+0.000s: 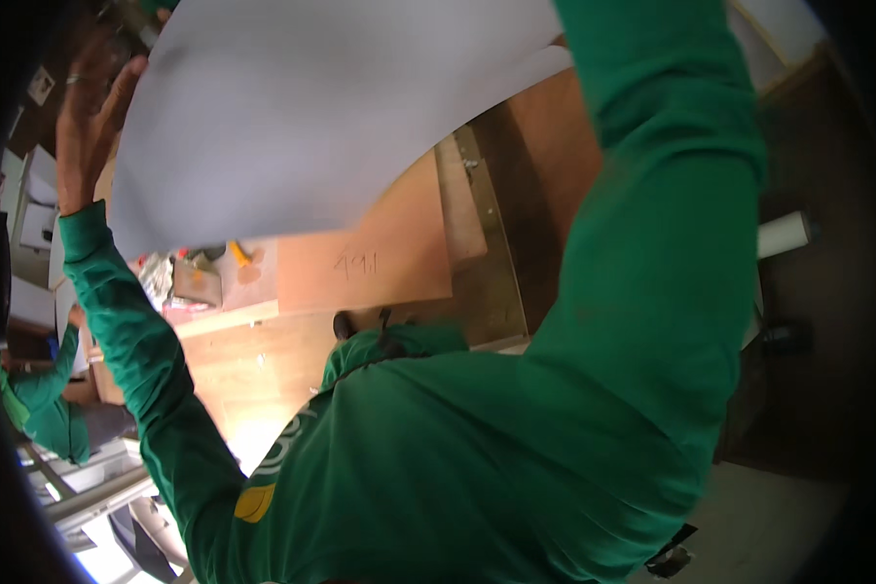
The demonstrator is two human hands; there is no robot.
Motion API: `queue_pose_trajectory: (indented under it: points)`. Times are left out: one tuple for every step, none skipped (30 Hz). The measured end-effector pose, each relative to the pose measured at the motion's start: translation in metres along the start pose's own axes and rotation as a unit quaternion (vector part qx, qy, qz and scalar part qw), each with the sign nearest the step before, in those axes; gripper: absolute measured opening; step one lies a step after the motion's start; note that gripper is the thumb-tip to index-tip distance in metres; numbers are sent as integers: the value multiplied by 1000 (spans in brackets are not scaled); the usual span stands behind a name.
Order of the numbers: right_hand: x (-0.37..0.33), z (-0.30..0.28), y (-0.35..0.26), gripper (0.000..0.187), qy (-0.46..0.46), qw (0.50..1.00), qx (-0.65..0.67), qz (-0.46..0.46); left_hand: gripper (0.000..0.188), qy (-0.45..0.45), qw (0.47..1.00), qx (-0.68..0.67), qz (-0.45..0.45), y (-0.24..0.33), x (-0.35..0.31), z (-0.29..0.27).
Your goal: The person positions a piece of laminate onto a wooden board, then pours adhesive from a container onto another wooden board and spreads it using a scraper.
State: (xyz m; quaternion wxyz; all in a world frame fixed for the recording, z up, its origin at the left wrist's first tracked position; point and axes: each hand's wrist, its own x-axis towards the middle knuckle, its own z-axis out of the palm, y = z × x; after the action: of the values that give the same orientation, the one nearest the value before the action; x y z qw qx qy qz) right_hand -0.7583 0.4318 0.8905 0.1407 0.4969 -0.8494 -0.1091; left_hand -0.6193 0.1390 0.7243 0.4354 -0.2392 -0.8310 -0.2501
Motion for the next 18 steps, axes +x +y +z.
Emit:
queue_pose_trajectory:
  points:
    - [-4, 2, 2, 25, 9, 1000, 9, -17, 40, -53, 994, -72, -70, -7, -3, 9]
    - [-10, 7, 3, 24, 17, 999, 19, -35, 38, -107, 975, -142, -137, -12, -5, 20]
    - [-20, 17, 14, 24, 32, 998, 26, -43, 42, -147, 972, -101, -156, -3, -3, 34]
    - [-27, 21, 25, 24, 58, 996, 34, -55, 48, -186, 966, -46, -172, 6, 2, 37]
    - [-30, 24, 29, 23, 81, 995, 42, -44, 53, -208, 962, -45, -173, 0, 8, 37]
    - [-35, 35, 30, 23, 95, 993, 56, -31, 54, -206, 966, -37, -153, 6, 13, 38]
    - [-41, 45, 33, 23, 108, 991, 71, -18, 54, -205, 969, -29, -135, 14, 18, 41]
    - [-49, 55, 39, 25, 142, 987, 71, -1, 55, -206, 971, -23, -118, 19, 20, 46]
    - [-57, 62, 41, 26, 180, 981, 74, 12, 55, -223, 968, 12, -112, 16, 28, 46]
    - [-62, 71, 41, 27, 216, 973, 79, 22, 54, -230, 968, -4, -100, 18, 36, 48]
    - [-73, 83, 40, 29, 319, 946, 38, 35, 53, -237, 967, -20, -89, 22, 44, 52]
    - [-82, 98, 36, 31, 421, 906, 1, 46, 51, -245, 966, -32, -82, 22, 47, 53]
    - [-92, 116, 29, 33, 517, 853, -35, 60, 48, -228, 970, -32, -79, 19, 46, 57]
    - [-105, 139, 18, 35, 597, 797, -39, 85, 47, -238, 967, -24, -85, 12, 47, 56]
    - [-125, 182, 6, 37, 648, 751, -10, 122, 47, -244, 965, -21, -90, 5, 48, 57]
    - [-142, 235, -7, 39, 690, 704, 44, 164, 47, -250, 963, -16, -98, -4, 47, 56]
    - [-163, 291, -20, 41, 703, 670, 110, 209, 47, -257, 962, -15, -93, -8, 52, 61]
    - [-167, 364, -39, 43, 688, 642, 214, 261, 47, -267, 959, -2, -97, -16, 51, 59]
